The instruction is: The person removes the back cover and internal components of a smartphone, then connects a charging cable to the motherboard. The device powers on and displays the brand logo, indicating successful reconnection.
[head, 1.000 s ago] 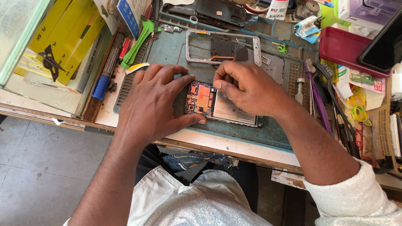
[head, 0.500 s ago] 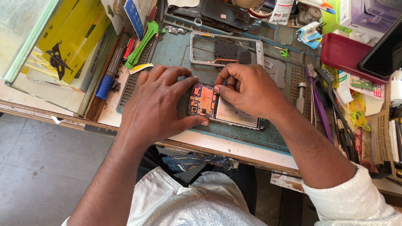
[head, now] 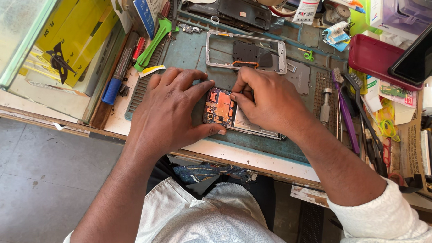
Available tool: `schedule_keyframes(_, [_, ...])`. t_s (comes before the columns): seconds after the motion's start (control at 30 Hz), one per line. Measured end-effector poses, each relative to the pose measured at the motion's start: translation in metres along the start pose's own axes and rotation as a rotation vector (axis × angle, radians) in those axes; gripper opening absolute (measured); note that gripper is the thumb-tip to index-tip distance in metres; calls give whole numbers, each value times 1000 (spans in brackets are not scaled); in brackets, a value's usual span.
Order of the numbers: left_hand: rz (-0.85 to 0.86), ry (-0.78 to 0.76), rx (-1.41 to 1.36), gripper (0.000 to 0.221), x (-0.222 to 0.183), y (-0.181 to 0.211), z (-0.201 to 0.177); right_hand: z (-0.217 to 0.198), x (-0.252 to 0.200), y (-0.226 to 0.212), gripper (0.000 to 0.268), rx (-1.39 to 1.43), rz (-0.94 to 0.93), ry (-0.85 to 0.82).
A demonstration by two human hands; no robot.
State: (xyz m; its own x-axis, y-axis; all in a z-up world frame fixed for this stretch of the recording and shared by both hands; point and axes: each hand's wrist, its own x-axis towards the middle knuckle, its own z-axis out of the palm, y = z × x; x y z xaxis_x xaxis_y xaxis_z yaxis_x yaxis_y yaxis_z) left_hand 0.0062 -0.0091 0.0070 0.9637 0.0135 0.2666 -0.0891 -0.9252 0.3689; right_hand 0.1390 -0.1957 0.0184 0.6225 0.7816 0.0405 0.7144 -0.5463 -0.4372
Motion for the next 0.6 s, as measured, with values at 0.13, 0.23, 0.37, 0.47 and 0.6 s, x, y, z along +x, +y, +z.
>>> schedule_keyframes(0.13, [6, -6, 6, 92, 0, 1, -2, 2, -1, 2, 21, 38, -31, 32])
schedule_keyframes(0.23, [5, -11, 7, 92, -1, 1, -3, 1, 1, 9, 17, 108, 23, -42])
schedule_keyframes(0.37, [15, 8, 13, 97, 0, 1, 0, -3, -1, 18, 14, 260, -51, -15])
schedule_keyframes(0.47, [13, 6, 34, 98, 1, 1, 2, -10, -6, 22, 14, 250, -100, 22])
schedule_keyframes(0.6, [9, 6, 37, 94, 1, 1, 3, -18, -9, 26, 20, 127, -132, 70])
